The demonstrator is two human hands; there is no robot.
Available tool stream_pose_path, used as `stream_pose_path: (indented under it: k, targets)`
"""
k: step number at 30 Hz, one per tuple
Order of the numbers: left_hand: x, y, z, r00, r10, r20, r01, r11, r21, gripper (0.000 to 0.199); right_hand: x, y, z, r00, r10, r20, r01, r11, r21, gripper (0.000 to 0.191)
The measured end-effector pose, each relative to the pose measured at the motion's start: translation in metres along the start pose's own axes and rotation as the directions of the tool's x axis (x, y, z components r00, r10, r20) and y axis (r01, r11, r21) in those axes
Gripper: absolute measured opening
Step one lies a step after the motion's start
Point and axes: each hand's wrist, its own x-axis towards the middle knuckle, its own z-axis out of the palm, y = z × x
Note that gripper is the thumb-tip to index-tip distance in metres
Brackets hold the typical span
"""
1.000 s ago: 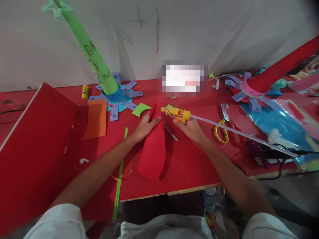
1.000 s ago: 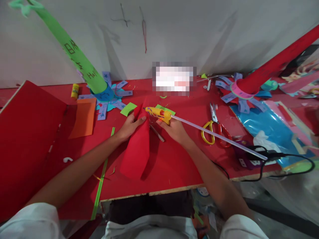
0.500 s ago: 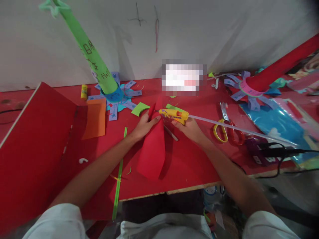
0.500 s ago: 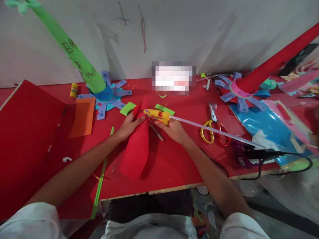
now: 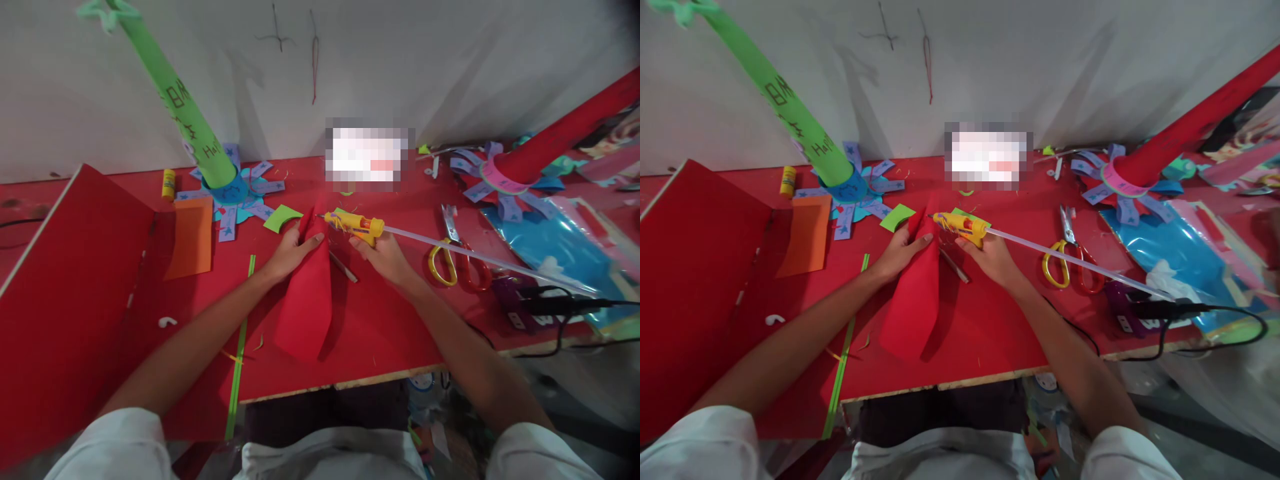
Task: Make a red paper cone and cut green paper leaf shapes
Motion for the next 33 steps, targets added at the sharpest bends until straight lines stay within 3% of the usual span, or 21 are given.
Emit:
stream_pose_path:
  k: [12,15,28,33]
  targets:
    - [0.0007,-0.0046,-0.0004,0.997,-0.069,-0.046,0.066,0.995,-0.079,0.065,-0.0018,0.0017,-0.004,0.997,0.029,0.075,-0.035,0.997,0.074,0.045]
    - [0.0014,-0.0058,-0.0006,0.999,-0.04,-0.03,0.037,0.996,-0.084,0.064,-0.0024,0.0015,-0.0059,0.995,0.05,0.084,-0.057,0.995,0.083,0.044]
    - [-0.0011,0.0033,0.002,1.0,-0.005,0.002,0.005,0.998,-0.056,0.073,-0.0042,0.0085,-0.0068,0.988,0.155,-0.01,-0.153,0.982,0.113,0.042]
    - [-0.0007,0.003,0.002,1.0,0.009,-0.002,-0.009,1.0,-0.009,0.072,-0.0037,0.0046,-0.0054,0.99,0.134,-0.033,-0.131,0.987,0.099,0.041]
